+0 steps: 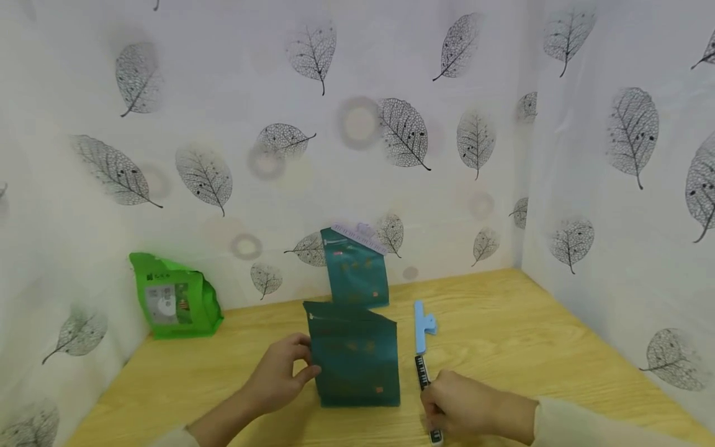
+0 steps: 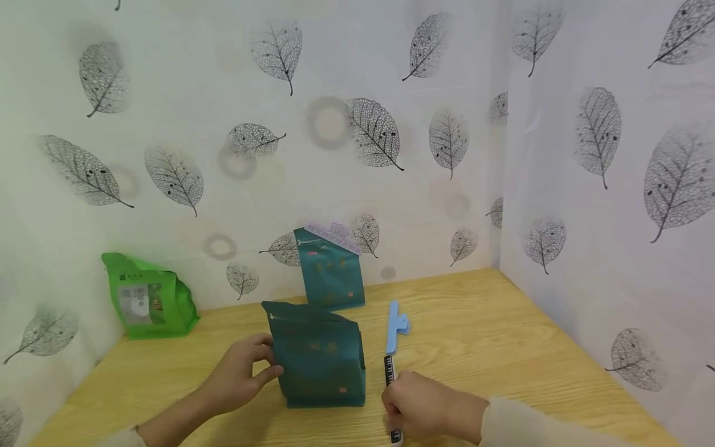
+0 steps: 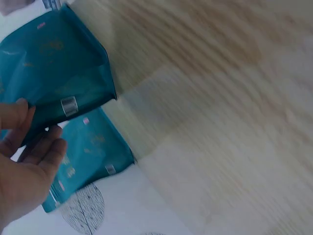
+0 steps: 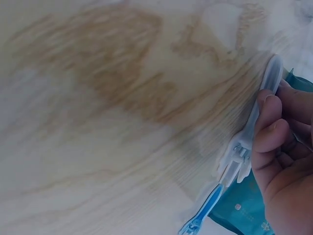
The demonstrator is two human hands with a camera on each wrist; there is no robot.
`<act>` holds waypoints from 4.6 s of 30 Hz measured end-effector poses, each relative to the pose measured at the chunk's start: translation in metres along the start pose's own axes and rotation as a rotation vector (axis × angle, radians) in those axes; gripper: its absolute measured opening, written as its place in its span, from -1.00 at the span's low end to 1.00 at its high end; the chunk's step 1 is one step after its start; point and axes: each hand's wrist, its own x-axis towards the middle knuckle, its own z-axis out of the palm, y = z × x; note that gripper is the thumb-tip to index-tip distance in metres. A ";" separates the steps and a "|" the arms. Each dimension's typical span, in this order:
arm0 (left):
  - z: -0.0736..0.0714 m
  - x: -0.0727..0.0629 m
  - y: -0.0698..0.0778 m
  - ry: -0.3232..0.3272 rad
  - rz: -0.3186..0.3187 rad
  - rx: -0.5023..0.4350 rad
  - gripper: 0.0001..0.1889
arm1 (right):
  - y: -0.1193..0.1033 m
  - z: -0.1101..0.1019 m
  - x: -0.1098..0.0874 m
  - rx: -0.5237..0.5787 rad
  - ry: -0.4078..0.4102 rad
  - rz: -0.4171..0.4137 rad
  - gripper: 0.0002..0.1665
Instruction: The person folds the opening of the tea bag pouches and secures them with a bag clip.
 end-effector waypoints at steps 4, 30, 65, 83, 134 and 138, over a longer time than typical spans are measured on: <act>0.008 -0.005 0.017 0.003 -0.053 -0.018 -0.79 | 0.003 0.005 -0.003 0.014 0.040 -0.079 -0.82; -0.011 0.006 0.044 0.217 -0.135 -0.083 -0.54 | 0.011 -0.019 -0.003 -0.065 0.248 -0.155 -0.82; -0.035 0.088 0.087 -0.074 0.531 0.144 -0.87 | -0.012 -0.079 0.044 0.144 0.400 -0.131 -0.66; -0.038 0.084 0.086 -0.235 0.411 0.055 -0.68 | -0.018 -0.056 0.053 0.081 0.494 -0.255 -0.91; -0.032 0.091 0.080 0.031 0.435 0.297 -0.80 | -0.010 -0.066 0.050 -0.527 0.700 -0.438 -0.63; -0.035 0.089 0.082 0.017 0.425 0.319 -0.80 | -0.012 -0.066 0.051 -0.526 0.690 -0.432 -0.63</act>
